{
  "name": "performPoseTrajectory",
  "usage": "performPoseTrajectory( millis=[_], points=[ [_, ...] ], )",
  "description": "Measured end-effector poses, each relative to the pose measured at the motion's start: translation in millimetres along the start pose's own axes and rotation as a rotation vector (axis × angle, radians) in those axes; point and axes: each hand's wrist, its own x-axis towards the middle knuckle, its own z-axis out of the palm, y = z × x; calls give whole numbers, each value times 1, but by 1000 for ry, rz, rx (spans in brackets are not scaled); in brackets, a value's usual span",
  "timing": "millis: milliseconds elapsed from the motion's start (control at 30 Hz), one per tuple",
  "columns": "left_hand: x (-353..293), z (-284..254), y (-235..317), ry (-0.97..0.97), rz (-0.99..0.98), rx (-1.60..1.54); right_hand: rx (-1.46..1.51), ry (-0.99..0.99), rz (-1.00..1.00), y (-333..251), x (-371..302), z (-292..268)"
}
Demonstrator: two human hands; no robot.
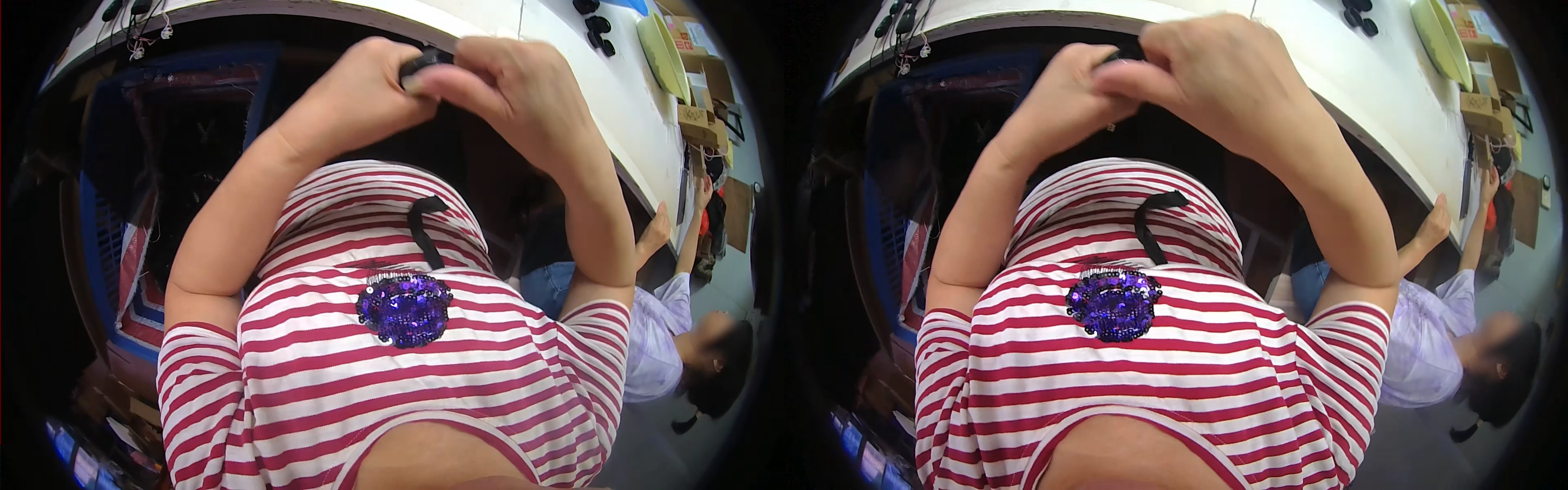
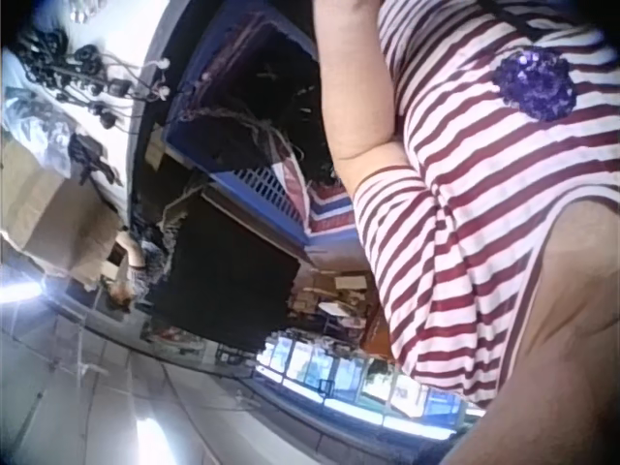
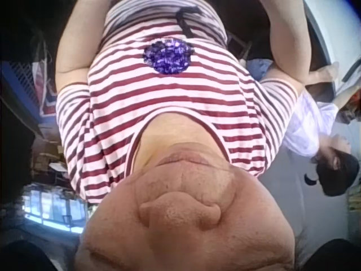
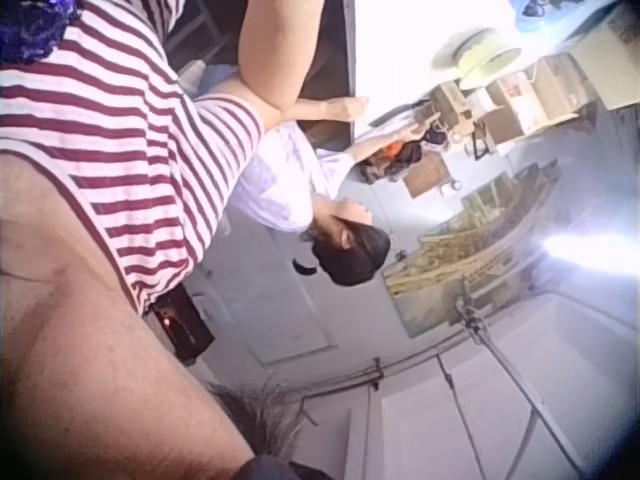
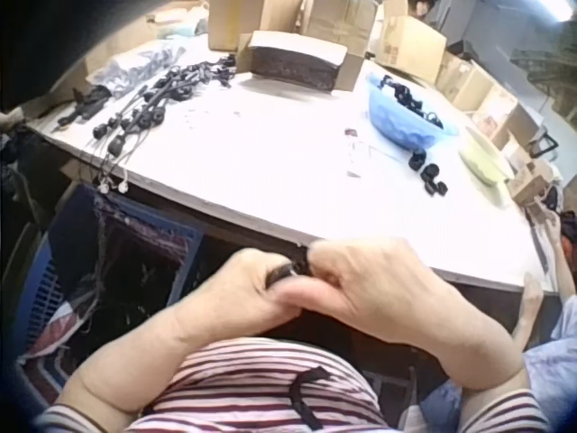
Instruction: The person assembles small electronic components by hand. They apply glue from a tube into a black circular housing, insert a small LED light, and secure a black cap over the assembly. This process is repeated for multiple units on a white workbench.
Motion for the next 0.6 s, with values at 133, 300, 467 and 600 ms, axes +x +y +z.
performPoseTrajectory(
  millis=[133,300,467,600],
  points=[
    [4,-19,-6,7,44,55,271,132,-111,-8,10,-13],
    [0,-17,-3,80,57,217,151,3,18,-6,25,-4],
    [-5,-18,-7,26,-22,153,506,-23,176,-13,14,8],
    [-12,-19,-14,28,-8,87,383,273,-232,-11,11,26]
  ],
)
